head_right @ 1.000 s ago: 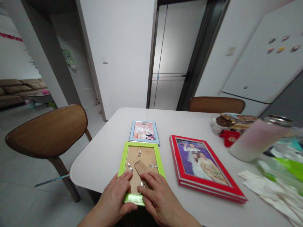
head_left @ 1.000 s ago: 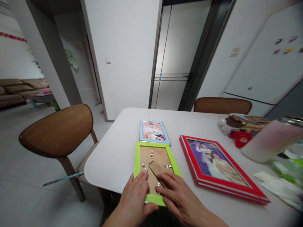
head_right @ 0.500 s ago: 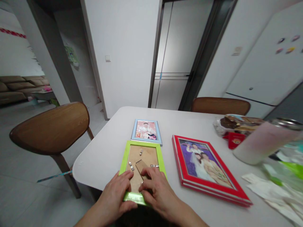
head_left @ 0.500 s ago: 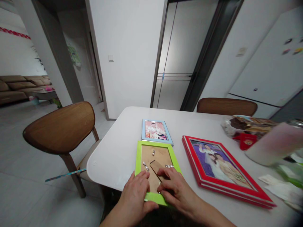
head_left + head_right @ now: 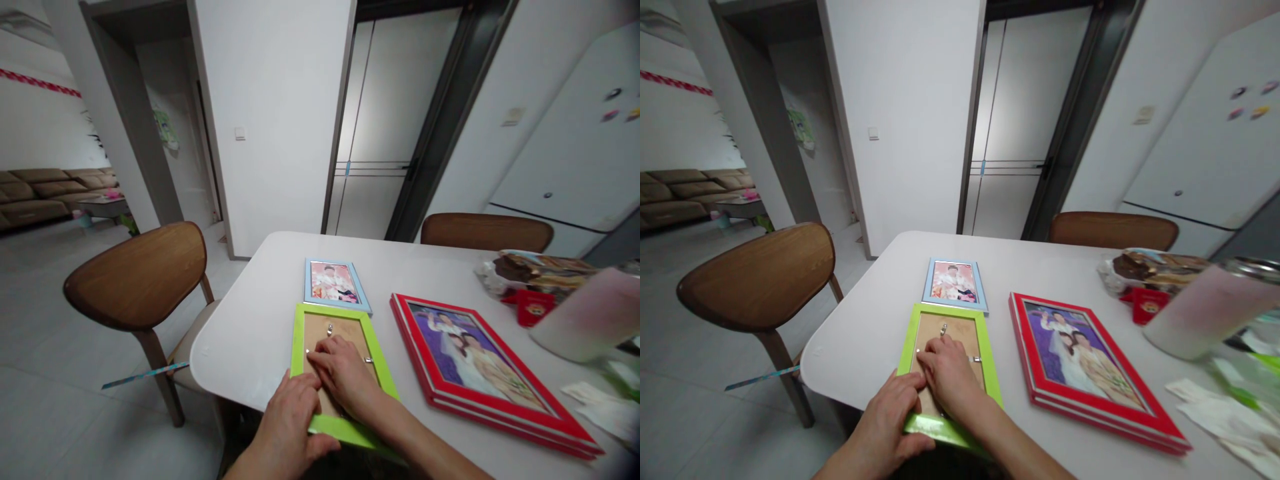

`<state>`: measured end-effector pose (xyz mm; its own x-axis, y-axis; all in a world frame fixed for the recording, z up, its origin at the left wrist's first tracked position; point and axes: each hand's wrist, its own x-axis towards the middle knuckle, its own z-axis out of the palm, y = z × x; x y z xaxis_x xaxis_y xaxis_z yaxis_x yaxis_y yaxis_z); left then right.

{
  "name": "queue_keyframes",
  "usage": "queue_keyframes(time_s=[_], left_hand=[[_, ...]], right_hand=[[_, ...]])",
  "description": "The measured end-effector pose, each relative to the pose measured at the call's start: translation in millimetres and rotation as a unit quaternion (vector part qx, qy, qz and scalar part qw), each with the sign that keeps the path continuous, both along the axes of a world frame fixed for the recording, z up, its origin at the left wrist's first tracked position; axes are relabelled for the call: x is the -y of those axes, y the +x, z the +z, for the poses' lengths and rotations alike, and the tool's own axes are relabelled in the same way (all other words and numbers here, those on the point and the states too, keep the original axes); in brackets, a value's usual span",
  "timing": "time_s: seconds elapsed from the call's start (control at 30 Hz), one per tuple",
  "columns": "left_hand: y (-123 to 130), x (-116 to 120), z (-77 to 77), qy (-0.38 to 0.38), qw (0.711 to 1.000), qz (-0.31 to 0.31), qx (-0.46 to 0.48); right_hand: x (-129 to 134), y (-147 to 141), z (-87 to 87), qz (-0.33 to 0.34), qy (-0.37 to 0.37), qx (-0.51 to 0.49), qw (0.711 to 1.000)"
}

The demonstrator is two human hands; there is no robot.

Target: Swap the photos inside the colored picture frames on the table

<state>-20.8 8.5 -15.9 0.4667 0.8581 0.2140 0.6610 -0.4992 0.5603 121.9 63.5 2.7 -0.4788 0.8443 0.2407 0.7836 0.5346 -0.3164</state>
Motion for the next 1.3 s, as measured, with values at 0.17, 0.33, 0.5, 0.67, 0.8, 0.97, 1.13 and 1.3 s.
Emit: queue_keyframes(time_s=[0.17,0.33,0.5,0.67,0.8,0.97,1.13,1.3], left_hand=[[1,0,-1.4,0.004,1.000,0.001,0.019],[1,-1,-0.1,-0.002,1.000,0.006,0.006],[-1,2,0.9,-0.004,1.000,0.007,0.004],[-1,3,-0.6,0.002,1.000,0.010,0.007],[0,2,1.0,-0.009,1.000,0.012,-0.001],[2,3,7.3,-0.024,0.999,0.011,-0.019],[11,4,7.1,-0.031,0.998,0.037,-0.048],[3,-4,-11.1,0.040,0.999,0.005,-0.005]], right_hand=[[2,-4,0.5,0.039,-0.022,-0.053,0.998],[5,-3,-1.0,0.082,-0.035,-0.078,0.993],[-17,10,-2.5,-0.016,-0.013,-0.087,0.996],[-50,24,-4.1,-0.075,-0.018,-0.058,0.995],[-67,22,-9.3,-0.130,-0.029,-0.048,0.990],[-85,15,-16.8,-0.239,-0.041,-0.044,0.969],[-90,9,-14.1,-0.262,-0.042,-0.090,0.960],[-67,42,7.6,-0.212,-0.038,-0.178,0.960]])
